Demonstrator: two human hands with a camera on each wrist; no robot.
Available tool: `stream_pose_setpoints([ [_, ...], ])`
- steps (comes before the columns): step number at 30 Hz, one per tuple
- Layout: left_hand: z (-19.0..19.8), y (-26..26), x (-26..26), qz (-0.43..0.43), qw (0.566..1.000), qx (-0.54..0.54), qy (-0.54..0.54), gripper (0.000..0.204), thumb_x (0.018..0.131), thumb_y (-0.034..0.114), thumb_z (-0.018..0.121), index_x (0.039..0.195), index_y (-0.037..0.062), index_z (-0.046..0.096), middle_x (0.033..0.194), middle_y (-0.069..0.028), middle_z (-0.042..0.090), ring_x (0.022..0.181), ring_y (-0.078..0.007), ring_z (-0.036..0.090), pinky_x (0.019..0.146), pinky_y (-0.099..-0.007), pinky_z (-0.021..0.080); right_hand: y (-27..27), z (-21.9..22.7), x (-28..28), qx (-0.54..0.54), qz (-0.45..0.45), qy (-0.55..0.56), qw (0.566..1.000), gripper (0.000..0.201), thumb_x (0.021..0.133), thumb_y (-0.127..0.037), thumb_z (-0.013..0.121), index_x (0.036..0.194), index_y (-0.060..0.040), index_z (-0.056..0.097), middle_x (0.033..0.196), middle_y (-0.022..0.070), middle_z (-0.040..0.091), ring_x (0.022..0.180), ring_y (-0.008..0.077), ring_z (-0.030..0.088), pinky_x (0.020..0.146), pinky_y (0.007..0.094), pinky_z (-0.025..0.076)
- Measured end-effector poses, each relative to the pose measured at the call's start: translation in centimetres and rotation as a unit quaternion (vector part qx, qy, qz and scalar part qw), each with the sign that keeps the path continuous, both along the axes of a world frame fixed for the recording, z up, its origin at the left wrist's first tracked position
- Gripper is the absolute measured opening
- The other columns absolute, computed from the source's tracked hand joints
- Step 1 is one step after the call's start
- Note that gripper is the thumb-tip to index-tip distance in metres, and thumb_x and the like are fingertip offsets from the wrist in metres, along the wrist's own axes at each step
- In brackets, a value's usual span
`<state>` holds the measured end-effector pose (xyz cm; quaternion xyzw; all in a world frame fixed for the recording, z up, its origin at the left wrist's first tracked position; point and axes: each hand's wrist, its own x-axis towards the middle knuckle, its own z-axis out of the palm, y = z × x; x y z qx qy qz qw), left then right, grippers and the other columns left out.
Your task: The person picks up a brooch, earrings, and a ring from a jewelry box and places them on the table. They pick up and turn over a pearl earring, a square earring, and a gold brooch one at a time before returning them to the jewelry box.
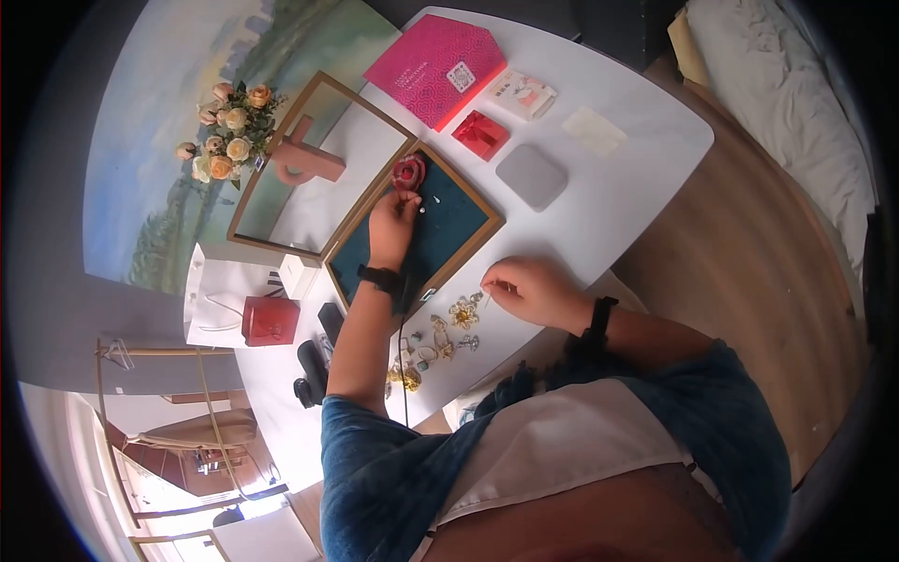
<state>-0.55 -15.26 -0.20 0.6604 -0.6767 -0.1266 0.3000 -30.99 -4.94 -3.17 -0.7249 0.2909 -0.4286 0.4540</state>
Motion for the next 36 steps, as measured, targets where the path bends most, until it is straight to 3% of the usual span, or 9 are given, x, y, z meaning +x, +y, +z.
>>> stream_pose_setpoints([
  [3, -0.2, 0.6, 0.2, -0.017, 0.999, -0.021, -0.019, 0.016, 0.097, 0.011, 0.076, 0.105, -0.0024, 0.072, 0.092, -0.0074, 0.077, 0.083, -0.015, 0.071, 0.076, -0.0307, 0.055, 0.1, 0.0, 0.0, 0.0, -0.002, 0.002, 1.0, 0.007, 0.093, -0.013, 0.072, 0.096, -0.0072, 0.074, 0.085, 0.0098, 0.073, 0.075, 0.0278, 0.07, 0.069, 0.0387, 0.054],
  [9, 2.0, 2.5, -1.0, 0.046, 0.997, 0.004, 0.057, 0.017, 0.094, 0.015, 0.079, 0.102, 0.0006, 0.074, 0.093, -0.0156, 0.076, 0.081, -0.0249, 0.074, 0.076, -0.0344, 0.056, 0.0, -0.3, 0.1, -0.004, -0.001, 0.0, 1.0, 0.007, 0.093, -0.013, 0.073, 0.096, -0.0072, 0.074, 0.085, 0.0095, 0.073, 0.075, 0.0276, 0.07, 0.068, 0.0388, 0.055],
  [15, 1.6, 2.6, -1.0, -0.061, 0.992, -0.053, -0.1, 0.017, 0.095, 0.012, 0.076, 0.106, -0.0003, 0.074, 0.098, -0.0166, 0.075, 0.087, -0.0291, 0.074, 0.078, -0.0377, 0.057, 0.1, 0.0, 0.1, 0.003, 0.004, 0.011, 1.0, 0.007, 0.094, -0.013, 0.072, 0.096, -0.0066, 0.073, 0.084, 0.0095, 0.073, 0.075, 0.0272, 0.07, 0.068, 0.038, 0.055],
  [19, 2.1, 2.3, -1.6, -0.075, 0.983, -0.054, -0.157, 0.013, 0.092, 0.014, 0.076, 0.099, 0.0035, 0.076, 0.102, -0.0164, 0.073, 0.096, -0.0372, 0.07, 0.084, -0.0443, 0.056, 0.0, -0.6, 0.2, -0.037, -0.008, -0.006, 0.999, 0.007, 0.097, -0.013, 0.074, 0.098, -0.0061, 0.073, 0.083, 0.0061, 0.071, 0.066, 0.0177, 0.066, 0.062, 0.0314, 0.052],
  [24, 1.3, 1.8, -0.9, -0.033, 0.98, -0.041, -0.191, 0.015, 0.093, 0.018, 0.076, 0.1, 0.0058, 0.077, 0.101, -0.0169, 0.073, 0.096, -0.0381, 0.07, 0.085, -0.0444, 0.056, 0.0, -0.4, 0.1, -0.029, 0.0, 0.004, 1.0, 0.007, 0.096, -0.012, 0.073, 0.098, -0.006, 0.073, 0.083, 0.0062, 0.071, 0.067, 0.0182, 0.067, 0.063, 0.0316, 0.053],
  [27, 0.1, 1.2, 0.3, 0.011, 0.983, -0.079, -0.166, 0.016, 0.094, 0.021, 0.075, 0.102, 0.0063, 0.077, 0.101, -0.0178, 0.073, 0.096, -0.0366, 0.07, 0.084, -0.0436, 0.056, 0.1, -0.3, 0.2, -0.016, -0.004, -0.005, 1.0, 0.007, 0.095, -0.013, 0.072, 0.097, -0.0063, 0.073, 0.084, 0.0095, 0.072, 0.074, 0.0262, 0.07, 0.068, 0.0376, 0.054],
  [30, 3.4, 2.5, -2.2, 0.071, 0.994, 0.015, -0.079, 0.013, 0.096, 0.017, 0.073, 0.101, 0.005, 0.075, 0.1, -0.0175, 0.072, 0.095, -0.0346, 0.07, 0.082, -0.0417, 0.055, 0.0, -0.3, 0.1, 0.014, 0.005, -0.018, 1.0, 0.008, 0.097, -0.014, 0.071, 0.099, -0.0062, 0.073, 0.085, 0.0088, 0.073, 0.075, 0.0235, 0.07, 0.069, 0.0352, 0.055],
  [33, 5.1, 5.9, -4.6, -0.117, 0.993, -0.026, -0.017, 0.01, 0.095, 0.01, 0.074, 0.103, 0.0029, 0.074, 0.096, -0.0131, 0.073, 0.091, -0.0254, 0.072, 0.08, -0.0351, 0.055, -0.4, -1.5, 0.4, 0.046, 0.002, -0.086, 0.995, 0.011, 0.1, -0.015, 0.07, 0.103, -0.0047, 0.073, 0.088, 0.0069, 0.073, 0.076, 0.0181, 0.07, 0.071, 0.032, 0.055],
  [36, 7.2, 10.0, -8.2, -0.268, 0.956, 0.119, -0.02, 0.009, 0.095, 0.005, 0.072, 0.103, 0.0022, 0.073, 0.098, -0.0121, 0.07, 0.091, -0.0286, 0.07, 0.078, -0.038, 0.055, -0.5, -1.3, 0.1, 0.138, 0.027, -0.12, 0.983, 0.014, 0.102, -0.016, 0.069, 0.107, -0.0026, 0.072, 0.09, 0.0057, 0.072, 0.078, 0.0138, 0.068, 0.072, 0.0298, 0.055],
])
